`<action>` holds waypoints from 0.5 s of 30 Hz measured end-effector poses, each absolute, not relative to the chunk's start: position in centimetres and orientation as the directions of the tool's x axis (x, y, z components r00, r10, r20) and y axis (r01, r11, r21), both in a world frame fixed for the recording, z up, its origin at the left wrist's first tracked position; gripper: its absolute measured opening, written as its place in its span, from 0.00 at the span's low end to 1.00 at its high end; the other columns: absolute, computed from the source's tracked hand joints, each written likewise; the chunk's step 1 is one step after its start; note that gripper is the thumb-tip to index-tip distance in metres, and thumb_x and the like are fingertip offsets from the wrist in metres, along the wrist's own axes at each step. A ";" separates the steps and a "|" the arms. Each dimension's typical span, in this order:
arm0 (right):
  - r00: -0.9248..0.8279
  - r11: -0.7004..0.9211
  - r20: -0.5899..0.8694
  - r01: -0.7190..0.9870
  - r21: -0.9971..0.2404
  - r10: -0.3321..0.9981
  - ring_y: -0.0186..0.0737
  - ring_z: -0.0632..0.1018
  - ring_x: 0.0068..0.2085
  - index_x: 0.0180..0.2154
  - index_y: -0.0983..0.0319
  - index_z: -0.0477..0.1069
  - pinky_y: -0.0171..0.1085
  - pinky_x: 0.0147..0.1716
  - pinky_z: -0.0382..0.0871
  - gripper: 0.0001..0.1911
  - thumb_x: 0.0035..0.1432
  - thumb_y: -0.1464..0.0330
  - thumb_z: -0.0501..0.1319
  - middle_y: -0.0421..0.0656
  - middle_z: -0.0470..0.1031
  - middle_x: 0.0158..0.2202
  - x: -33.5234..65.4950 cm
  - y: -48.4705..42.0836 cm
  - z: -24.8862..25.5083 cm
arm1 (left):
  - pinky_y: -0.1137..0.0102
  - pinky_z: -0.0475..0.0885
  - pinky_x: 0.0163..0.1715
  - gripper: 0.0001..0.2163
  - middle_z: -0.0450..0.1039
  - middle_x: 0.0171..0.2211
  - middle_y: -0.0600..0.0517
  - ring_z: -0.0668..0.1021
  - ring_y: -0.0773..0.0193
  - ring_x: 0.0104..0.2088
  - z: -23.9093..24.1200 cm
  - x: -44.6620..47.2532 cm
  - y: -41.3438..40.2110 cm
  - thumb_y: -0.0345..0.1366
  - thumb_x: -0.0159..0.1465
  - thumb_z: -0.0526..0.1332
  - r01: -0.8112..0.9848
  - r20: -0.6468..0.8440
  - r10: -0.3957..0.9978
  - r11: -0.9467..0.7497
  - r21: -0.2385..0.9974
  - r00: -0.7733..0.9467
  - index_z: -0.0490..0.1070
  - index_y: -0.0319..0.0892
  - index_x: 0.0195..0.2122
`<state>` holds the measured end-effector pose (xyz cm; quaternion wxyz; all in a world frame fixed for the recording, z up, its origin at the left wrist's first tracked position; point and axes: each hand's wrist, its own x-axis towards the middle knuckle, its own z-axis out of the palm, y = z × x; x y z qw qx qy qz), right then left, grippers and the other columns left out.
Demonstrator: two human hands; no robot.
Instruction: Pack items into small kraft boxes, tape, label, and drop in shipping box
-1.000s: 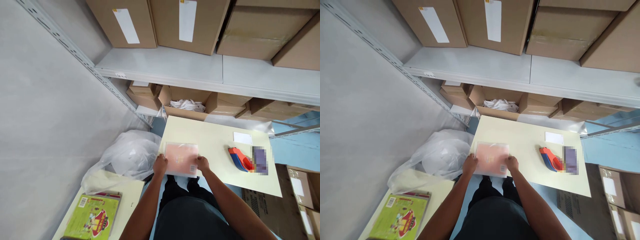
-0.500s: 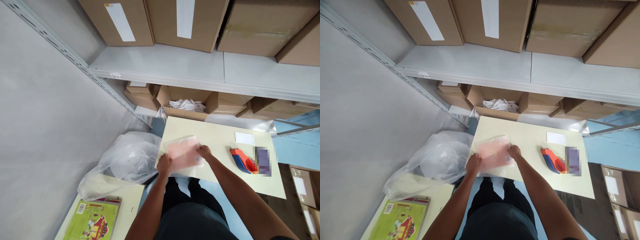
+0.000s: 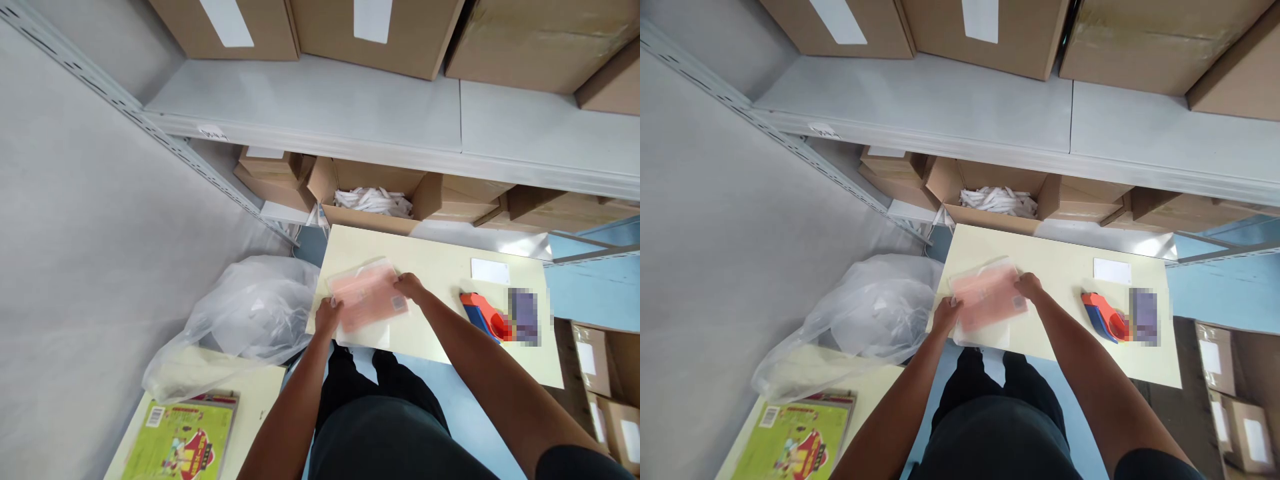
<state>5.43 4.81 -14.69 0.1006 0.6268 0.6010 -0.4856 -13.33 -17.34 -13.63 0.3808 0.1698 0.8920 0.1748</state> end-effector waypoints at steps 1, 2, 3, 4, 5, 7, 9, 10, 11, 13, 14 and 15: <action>-0.190 -0.297 -0.745 0.833 -0.468 0.639 0.38 0.73 0.25 0.20 0.60 0.66 0.33 0.23 0.60 0.10 0.42 0.75 0.67 0.37 0.64 0.16 5.9 4.2 -14.6 | 0.66 0.69 0.42 0.16 0.79 0.48 0.42 0.80 0.51 0.49 -13.7 -13.3 -17.6 0.44 0.64 0.61 0.155 -0.620 0.439 0.876 0.457 -0.650 0.71 0.41 0.49; -0.187 -0.340 -0.759 0.809 -0.479 0.624 0.36 0.72 0.24 0.21 0.61 0.66 0.33 0.23 0.61 0.09 0.42 0.75 0.67 0.37 0.64 0.16 6.6 3.5 -14.3 | 0.67 0.69 0.42 0.16 0.79 0.48 0.43 0.80 0.52 0.49 -13.8 -13.3 -17.8 0.44 0.64 0.61 0.142 -0.619 0.444 0.869 0.474 -0.647 0.70 0.41 0.49; -0.184 -0.383 -0.770 0.782 -0.492 0.611 0.35 0.71 0.23 0.22 0.61 0.67 0.32 0.22 0.63 0.09 0.43 0.74 0.66 0.36 0.65 0.17 7.3 2.5 -14.1 | 0.67 0.70 0.42 0.15 0.79 0.48 0.43 0.80 0.53 0.49 -13.8 -13.3 -18.1 0.43 0.64 0.61 0.131 -0.618 0.451 0.861 0.491 -0.645 0.70 0.42 0.49; -0.182 -0.426 -0.778 0.751 -0.504 0.601 0.34 0.71 0.23 0.24 0.61 0.67 0.32 0.22 0.64 0.08 0.43 0.74 0.66 0.36 0.66 0.18 8.1 1.3 -13.8 | 0.67 0.70 0.42 0.15 0.79 0.48 0.44 0.80 0.53 0.48 -13.8 -13.3 -18.4 0.43 0.64 0.61 0.122 -0.616 0.458 0.853 0.507 -0.641 0.70 0.42 0.49; -0.179 -0.467 -0.785 0.718 -0.516 0.593 0.34 0.71 0.24 0.25 0.61 0.67 0.33 0.22 0.66 0.08 0.44 0.73 0.66 0.36 0.66 0.19 8.8 0.1 -13.5 | 0.67 0.70 0.42 0.14 0.79 0.47 0.45 0.80 0.53 0.48 -13.9 -13.4 -18.7 0.42 0.64 0.61 0.115 -0.615 0.466 0.846 0.521 -0.636 0.71 0.42 0.48; -0.171 -0.543 -0.798 0.649 -0.532 0.578 0.34 0.72 0.25 0.26 0.61 0.67 0.34 0.23 0.70 0.07 0.45 0.72 0.65 0.37 0.68 0.22 10.3 -2.6 -13.0 | 0.67 0.70 0.44 0.13 0.79 0.47 0.45 0.80 0.54 0.48 -14.0 -13.6 -19.1 0.41 0.63 0.62 0.107 -0.611 0.482 0.831 0.545 -0.628 0.71 0.42 0.47; -0.161 -0.606 -0.808 0.583 -0.542 0.567 0.35 0.74 0.26 0.28 0.61 0.66 0.36 0.25 0.73 0.07 0.46 0.72 0.65 0.38 0.69 0.24 11.2 -5.0 -12.6 | 0.67 0.70 0.46 0.13 0.79 0.48 0.45 0.80 0.55 0.49 -14.2 -13.8 -19.2 0.40 0.63 0.62 0.103 -0.608 0.494 0.821 0.562 -0.622 0.72 0.41 0.47; -0.157 -0.631 -0.811 0.552 -0.545 0.563 0.36 0.75 0.27 0.28 0.61 0.66 0.37 0.26 0.74 0.07 0.46 0.71 0.64 0.38 0.70 0.26 11.5 -6.0 -12.5 | 0.67 0.70 0.47 0.14 0.79 0.49 0.44 0.79 0.55 0.50 -14.3 -14.0 -19.2 0.38 0.62 0.62 0.101 -0.606 0.498 0.817 0.568 -0.621 0.72 0.41 0.48; -0.154 -0.651 -0.813 0.524 -0.549 0.561 0.36 0.75 0.28 0.29 0.60 0.66 0.38 0.27 0.76 0.07 0.46 0.71 0.64 0.39 0.71 0.27 11.7 -6.7 -12.4 | 0.67 0.70 0.48 0.15 0.78 0.50 0.43 0.79 0.55 0.50 -14.3 -14.1 -19.2 0.37 0.62 0.62 0.100 -0.605 0.502 0.814 0.573 -0.618 0.72 0.40 0.49; -0.152 -0.681 -0.814 0.475 -0.557 0.560 0.38 0.77 0.30 0.31 0.60 0.67 0.39 0.29 0.77 0.08 0.46 0.71 0.64 0.39 0.72 0.29 11.9 -7.7 -12.3 | 0.66 0.70 0.48 0.17 0.78 0.51 0.42 0.79 0.55 0.51 -14.3 -14.3 -19.0 0.36 0.61 0.62 0.103 -0.608 0.514 0.808 0.580 -0.605 0.72 0.40 0.51; -0.152 -0.691 -0.815 0.458 -0.560 0.560 0.38 0.77 0.31 0.32 0.60 0.67 0.39 0.29 0.77 0.09 0.46 0.71 0.64 0.39 0.73 0.30 11.9 -7.9 -12.3 | 0.66 0.70 0.48 0.16 0.79 0.50 0.43 0.79 0.54 0.51 -14.2 -14.4 -18.9 0.35 0.60 0.62 0.106 -0.613 0.522 0.805 0.584 -0.593 0.73 0.40 0.50; -0.155 -0.700 -0.815 0.440 -0.563 0.558 0.38 0.77 0.31 0.33 0.59 0.67 0.40 0.29 0.77 0.10 0.45 0.70 0.64 0.39 0.74 0.30 11.8 -8.0 -12.2 | 0.66 0.70 0.47 0.16 0.80 0.48 0.43 0.79 0.53 0.50 -14.0 -14.5 -18.9 0.35 0.59 0.62 0.108 -0.618 0.532 0.802 0.588 -0.579 0.74 0.40 0.48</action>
